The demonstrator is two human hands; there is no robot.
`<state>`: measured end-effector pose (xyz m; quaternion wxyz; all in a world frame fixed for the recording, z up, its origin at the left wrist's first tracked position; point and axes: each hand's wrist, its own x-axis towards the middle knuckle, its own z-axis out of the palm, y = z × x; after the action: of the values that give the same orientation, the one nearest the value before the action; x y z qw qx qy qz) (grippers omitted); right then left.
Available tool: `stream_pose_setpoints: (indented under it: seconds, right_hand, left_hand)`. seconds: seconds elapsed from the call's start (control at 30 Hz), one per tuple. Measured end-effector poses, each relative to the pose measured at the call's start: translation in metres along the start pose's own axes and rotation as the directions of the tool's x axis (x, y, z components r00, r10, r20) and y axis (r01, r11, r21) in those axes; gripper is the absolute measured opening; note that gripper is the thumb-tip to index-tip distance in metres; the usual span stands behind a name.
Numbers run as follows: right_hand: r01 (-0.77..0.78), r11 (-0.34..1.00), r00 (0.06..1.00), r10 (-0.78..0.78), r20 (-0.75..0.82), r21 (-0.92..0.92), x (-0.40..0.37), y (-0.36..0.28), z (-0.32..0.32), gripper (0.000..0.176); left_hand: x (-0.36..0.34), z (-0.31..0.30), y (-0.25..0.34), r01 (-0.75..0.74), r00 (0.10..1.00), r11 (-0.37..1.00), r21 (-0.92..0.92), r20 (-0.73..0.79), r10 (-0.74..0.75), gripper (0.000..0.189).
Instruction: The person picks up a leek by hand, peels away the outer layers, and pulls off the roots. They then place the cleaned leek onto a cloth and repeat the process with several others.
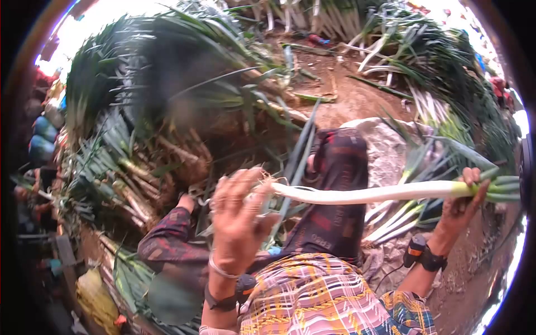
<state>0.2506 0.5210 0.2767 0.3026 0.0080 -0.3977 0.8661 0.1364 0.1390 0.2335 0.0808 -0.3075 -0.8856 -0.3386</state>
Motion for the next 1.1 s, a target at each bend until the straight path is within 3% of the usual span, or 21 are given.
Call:
stream_pose_setpoints:
  seconds: [0.1, 0.23, 0.3, 0.37, 0.57, 0.67, 0.7, 0.73, 0.77, 0.83, 0.87, 0.9, 0.93, 0.97, 1.03, 1.07, 1.1]
  right_hand:
    - [-0.065, 0.973, 0.992, 0.039, 0.122, 0.220, 0.002, 0.006, 0.008, 0.022]
    - [-0.103, 0.955, 0.973, 0.038, 0.229, 0.278, 0.004, 0.016, 0.024, 0.021]
    - [-0.103, 0.947, 0.972, 0.030, 0.235, 0.304, 0.003, 0.018, 0.026, 0.022]
    - [-0.001, 0.952, 0.997, -0.023, 0.077, 0.307, -0.002, 0.019, 0.030, 0.025]
    - [0.125, 0.991, 0.992, -0.124, 0.038, -0.048, -0.009, 0.017, 0.023, 0.031]
    - [0.140, 0.983, 0.990, -0.142, -0.007, -0.118, -0.013, 0.015, 0.021, 0.034]
    - [0.145, 0.985, 0.989, -0.144, 0.020, -0.097, -0.014, 0.013, 0.020, 0.034]
    - [0.148, 0.986, 0.988, -0.145, 0.048, -0.074, -0.015, 0.012, 0.018, 0.035]
    - [0.148, 0.988, 0.987, -0.144, 0.076, -0.051, -0.016, 0.011, 0.016, 0.035]
    - [0.157, 0.987, 0.977, -0.160, 0.139, 0.036, -0.017, 0.010, 0.009, 0.035]
    - [0.153, 0.986, 0.975, -0.161, 0.152, 0.063, -0.017, 0.011, 0.008, 0.035]
    - [0.149, 0.984, 0.972, -0.163, 0.167, 0.094, -0.016, 0.011, 0.006, 0.035]
    - [0.151, 0.984, 0.965, -0.167, 0.204, 0.090, -0.014, 0.012, 0.002, 0.031]
    - [0.119, 0.984, 0.982, -0.136, 0.129, 0.130, -0.014, 0.010, 0.002, 0.028]
    - [0.072, 0.976, 0.997, -0.069, -0.022, 0.207, -0.013, 0.005, 0.001, 0.024]
    - [0.157, 0.930, 0.983, -0.116, -0.141, 0.333, -0.009, 0.002, -0.005, 0.019]
    - [0.144, 0.937, 0.989, -0.128, -0.071, 0.317, -0.004, -0.007, -0.008, 0.017]
  left_hand:
    - [-0.002, 0.008, 0.003, -0.094, 0.986, 0.995, 0.013, 0.143, 0.091, 0.045]
    - [-0.012, 0.017, -0.001, 0.090, 0.978, 0.968, -0.234, 0.205, -0.042, 0.036]
    - [-0.016, 0.024, 0.002, 0.080, 0.977, 0.959, -0.273, 0.214, -0.020, 0.032]
    - [-0.024, 0.032, 0.001, 0.022, 0.959, 0.965, -0.260, 0.280, 0.054, 0.028]
    - [-0.031, 0.040, 0.009, 0.036, 0.937, 0.960, -0.277, 0.343, 0.063, 0.011]
    - [-0.038, 0.047, 0.011, 0.094, 0.943, 0.938, -0.335, 0.333, 0.025, 0.004]
    - [-0.042, 0.048, 0.007, 0.142, 0.915, 0.942, -0.303, 0.404, -0.008, 0.007]
    - [-0.047, 0.047, 0.009, 0.324, 0.891, 0.880, -0.346, 0.425, -0.161, 0.008]
    - [-0.048, 0.046, 0.011, 0.493, 0.837, 0.782, -0.381, 0.454, -0.306, 0.010]
    - [-0.049, 0.043, 0.006, 0.647, 0.762, 0.520, -0.558, 0.450, -0.465, 0.012]
    - [-0.051, 0.043, 0.001, 0.638, 0.743, 0.373, -0.673, 0.414, -0.526, 0.011]
    - [-0.050, 0.044, -0.007, 0.561, 0.777, 0.354, -0.749, 0.328, -0.538, 0.011]
    - [-0.050, 0.041, -0.009, 0.492, 0.746, 0.213, -0.844, 0.282, -0.604, 0.011]
    - [-0.046, 0.037, -0.007, 0.395, 0.704, 0.072, -0.916, 0.252, -0.664, 0.013]
    - [-0.047, 0.030, -0.032, 0.267, 0.671, 0.108, -0.958, 0.104, -0.734, 0.014]
    - [-0.047, 0.023, -0.043, 0.162, 0.660, 0.092, -0.983, 0.038, -0.750, 0.016]
    - [-0.046, 0.017, -0.052, 0.052, 0.643, 0.078, -0.996, -0.027, -0.766, 0.017]
